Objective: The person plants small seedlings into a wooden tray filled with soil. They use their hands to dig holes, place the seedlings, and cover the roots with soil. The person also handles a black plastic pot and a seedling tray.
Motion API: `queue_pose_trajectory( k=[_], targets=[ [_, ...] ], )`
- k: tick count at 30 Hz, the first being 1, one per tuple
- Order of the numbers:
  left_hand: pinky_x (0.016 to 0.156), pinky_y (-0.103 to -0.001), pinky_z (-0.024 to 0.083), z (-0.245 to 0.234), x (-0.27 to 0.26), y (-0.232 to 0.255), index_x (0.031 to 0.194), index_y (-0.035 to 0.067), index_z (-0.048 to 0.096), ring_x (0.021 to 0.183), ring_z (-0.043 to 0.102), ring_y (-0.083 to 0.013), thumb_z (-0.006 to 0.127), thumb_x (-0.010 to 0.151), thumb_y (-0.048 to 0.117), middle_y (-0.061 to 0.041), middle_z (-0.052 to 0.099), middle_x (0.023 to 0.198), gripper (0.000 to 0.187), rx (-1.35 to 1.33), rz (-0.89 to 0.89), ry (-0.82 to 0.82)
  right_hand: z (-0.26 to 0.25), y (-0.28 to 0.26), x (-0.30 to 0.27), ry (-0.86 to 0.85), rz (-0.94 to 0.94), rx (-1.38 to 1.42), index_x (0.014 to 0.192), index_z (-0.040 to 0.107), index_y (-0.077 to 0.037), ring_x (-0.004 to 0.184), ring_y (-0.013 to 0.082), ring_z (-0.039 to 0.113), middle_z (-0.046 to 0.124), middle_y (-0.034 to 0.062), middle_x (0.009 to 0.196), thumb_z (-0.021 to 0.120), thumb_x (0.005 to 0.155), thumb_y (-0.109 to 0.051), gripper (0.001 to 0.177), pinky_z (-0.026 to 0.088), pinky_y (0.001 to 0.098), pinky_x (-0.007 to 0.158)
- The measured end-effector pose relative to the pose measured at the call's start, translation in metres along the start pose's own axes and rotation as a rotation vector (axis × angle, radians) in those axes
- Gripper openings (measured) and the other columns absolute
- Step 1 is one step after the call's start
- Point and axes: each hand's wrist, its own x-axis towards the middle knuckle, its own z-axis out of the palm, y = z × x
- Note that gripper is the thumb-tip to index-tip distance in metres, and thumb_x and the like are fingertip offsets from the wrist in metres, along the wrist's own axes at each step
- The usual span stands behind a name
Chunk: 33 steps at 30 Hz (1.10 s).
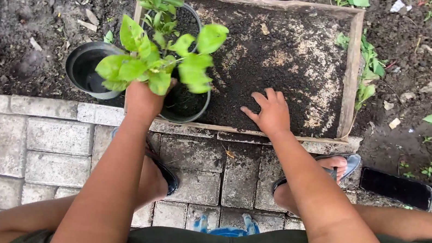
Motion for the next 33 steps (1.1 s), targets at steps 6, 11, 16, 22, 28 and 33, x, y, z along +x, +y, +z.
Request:
queue_pose_trajectory(
  k=[6, 11, 16, 22, 28, 33],
  targets=[
    [0.069, -0.052, 0.054, -0.006, 0.011, 0.009, 0.093, 0.02, 0.069, 0.082, 0.067, -0.0348, 0.075, 0.099, 0.054, -0.005, 0.064, 0.082, 0.035, -0.01, -0.032, 0.04, 0.048, 0.033, 0.008, 0.096, 0.005, 0.069, 0.122, 0.067, -0.028, 0.105, 0.0345, 0.067, 0.057, 0.0049, 0.113, 0.084, 0.083, -0.036, 0.044, 0.067, 0.0489, 0.077],
    [0.069, -0.052, 0.053, -0.005, 0.003, 0.022, 0.094, 0.02, 0.068, 0.082, 0.066, -0.0342, 0.074, 0.099, 0.053, -0.005, 0.063, 0.082, 0.035, -0.019, -0.069, 0.074, 0.04, 0.032, 0.022, 0.109, 0.217, 0.253, 0.114, 0.073, -0.033, 0.1, 0.0317, 0.072, 0.066, 0.0005, 0.106, 0.089, 0.076, -0.034, 0.04, 0.064, 0.0472, 0.08],
    [0.069, -0.052, 0.053, -0.003, -0.007, 0.03, 0.094, 0.019, 0.067, 0.081, 0.066, -0.0336, 0.074, 0.099, 0.053, -0.005, 0.062, 0.082, 0.035, -0.042, -0.098, 0.088, -0.009, -0.002, 0.045, 0.251, 0.516, 0.683, 0.114, 0.076, -0.024, 0.093, 0.0245, 0.074, 0.075, 0.0043, 0.097, 0.089, 0.087, -0.042, 0.035, 0.062, 0.0423, 0.072],
    [0.069, -0.051, 0.052, 0.001, -0.008, 0.045, 0.094, 0.019, 0.065, 0.08, 0.065, -0.0328, 0.073, 0.1, 0.052, -0.005, 0.061, 0.082, 0.035, -0.085, -0.115, 0.099, -0.107, -0.089, 0.068, 0.154, 0.543, 1.233, 0.13, 0.066, -0.009, 0.091, 0.0245, 0.075, 0.073, 0.0161, 0.108, 0.073, 0.099, -0.045, 0.048, 0.066, 0.037, 0.07],
    [0.069, -0.051, 0.052, -0.006, -0.004, 0.04, 0.094, 0.018, 0.064, 0.079, 0.064, -0.032, 0.072, 0.1, 0.051, -0.005, 0.06, 0.082, 0.035, -0.104, -0.145, 0.11, -0.071, -0.133, 0.074, 0.06, 0.268, 1.75, 0.134, 0.06, -0.006, 0.107, 0.0153, 0.071, 0.068, 0.0006, 0.113, 0.076, 0.095, -0.019, 0.045, 0.056, 0.0226, 0.086],
    [0.069, -0.05, 0.052, -0.017, 0.001, 0.028, 0.094, 0.018, 0.063, 0.078, 0.063, -0.0313, 0.072, 0.101, 0.05, -0.005, 0.058, 0.082, 0.035, -0.122, -0.157, 0.111, -0.097, -0.163, 0.069, -0.024, 0.18, 1.021, 0.125, 0.075, -0.021, 0.124, 0.0261, 0.066, 0.072, 0.0093, 0.126, 0.076, 0.091, -0.034, 0.037, 0.053, 0.0402, 0.103]
  ],
)
